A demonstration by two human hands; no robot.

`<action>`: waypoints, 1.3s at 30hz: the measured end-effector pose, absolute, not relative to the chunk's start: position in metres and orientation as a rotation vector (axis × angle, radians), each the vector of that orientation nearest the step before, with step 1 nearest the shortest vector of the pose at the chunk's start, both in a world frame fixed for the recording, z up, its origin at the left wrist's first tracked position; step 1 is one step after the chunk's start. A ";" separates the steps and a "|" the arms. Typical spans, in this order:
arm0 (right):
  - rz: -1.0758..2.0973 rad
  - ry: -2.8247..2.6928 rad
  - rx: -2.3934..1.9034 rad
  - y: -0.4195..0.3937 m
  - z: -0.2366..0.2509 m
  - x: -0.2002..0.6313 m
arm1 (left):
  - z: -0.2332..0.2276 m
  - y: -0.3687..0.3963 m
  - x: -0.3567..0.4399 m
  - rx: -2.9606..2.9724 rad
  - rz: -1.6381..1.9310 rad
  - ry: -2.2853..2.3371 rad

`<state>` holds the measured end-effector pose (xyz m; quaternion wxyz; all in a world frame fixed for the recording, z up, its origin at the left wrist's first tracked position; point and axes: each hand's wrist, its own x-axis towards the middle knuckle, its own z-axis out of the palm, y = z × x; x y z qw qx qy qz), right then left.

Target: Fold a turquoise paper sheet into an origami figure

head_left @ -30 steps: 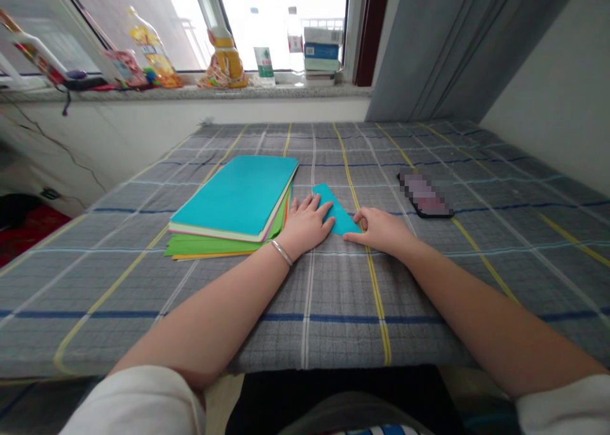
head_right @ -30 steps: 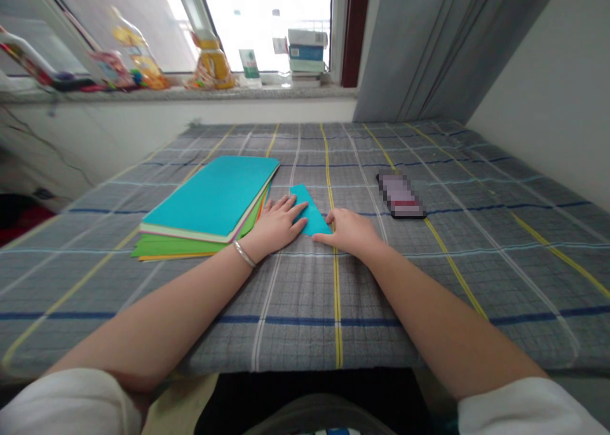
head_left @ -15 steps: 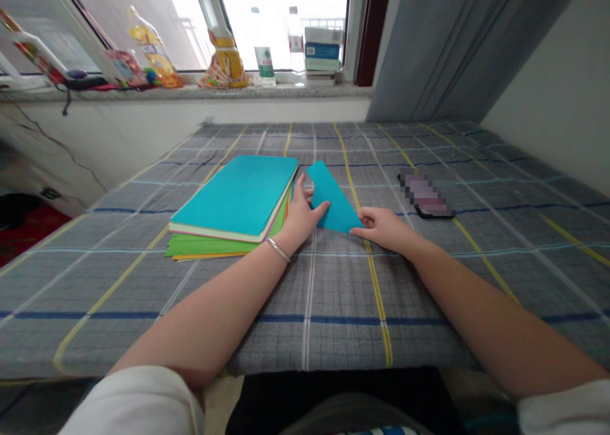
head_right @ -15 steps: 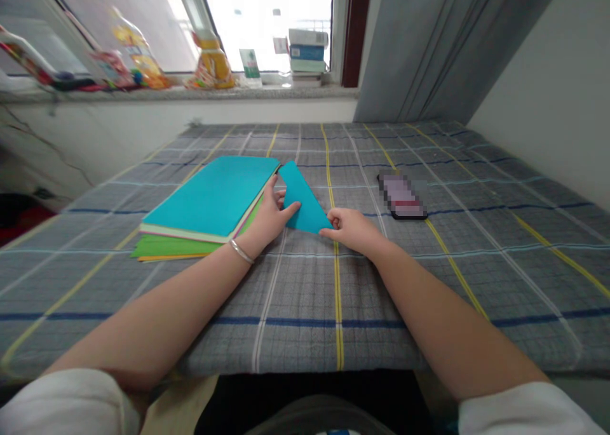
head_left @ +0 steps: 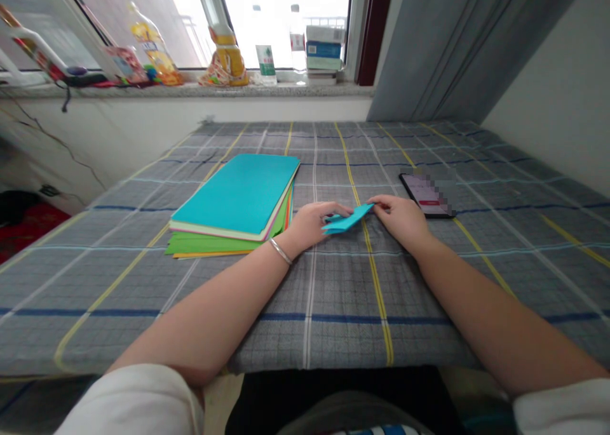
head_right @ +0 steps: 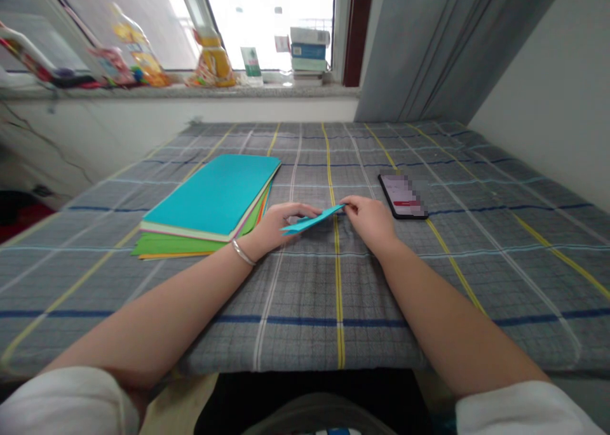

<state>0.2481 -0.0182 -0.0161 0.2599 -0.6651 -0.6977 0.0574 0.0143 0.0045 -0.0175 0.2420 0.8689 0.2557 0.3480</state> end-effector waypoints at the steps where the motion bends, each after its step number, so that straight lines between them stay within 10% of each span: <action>1: 0.167 -1.926 -1.791 -0.016 -0.018 0.249 | -0.018 0.005 0.014 2.456 0.910 0.662; 15: 0.576 -2.107 -1.418 -0.010 -0.030 0.239 | -0.018 -0.003 0.027 3.040 0.349 0.233; 39: 0.532 -2.114 -1.225 -0.029 -0.015 0.249 | -0.027 -0.019 0.033 2.889 0.397 1.167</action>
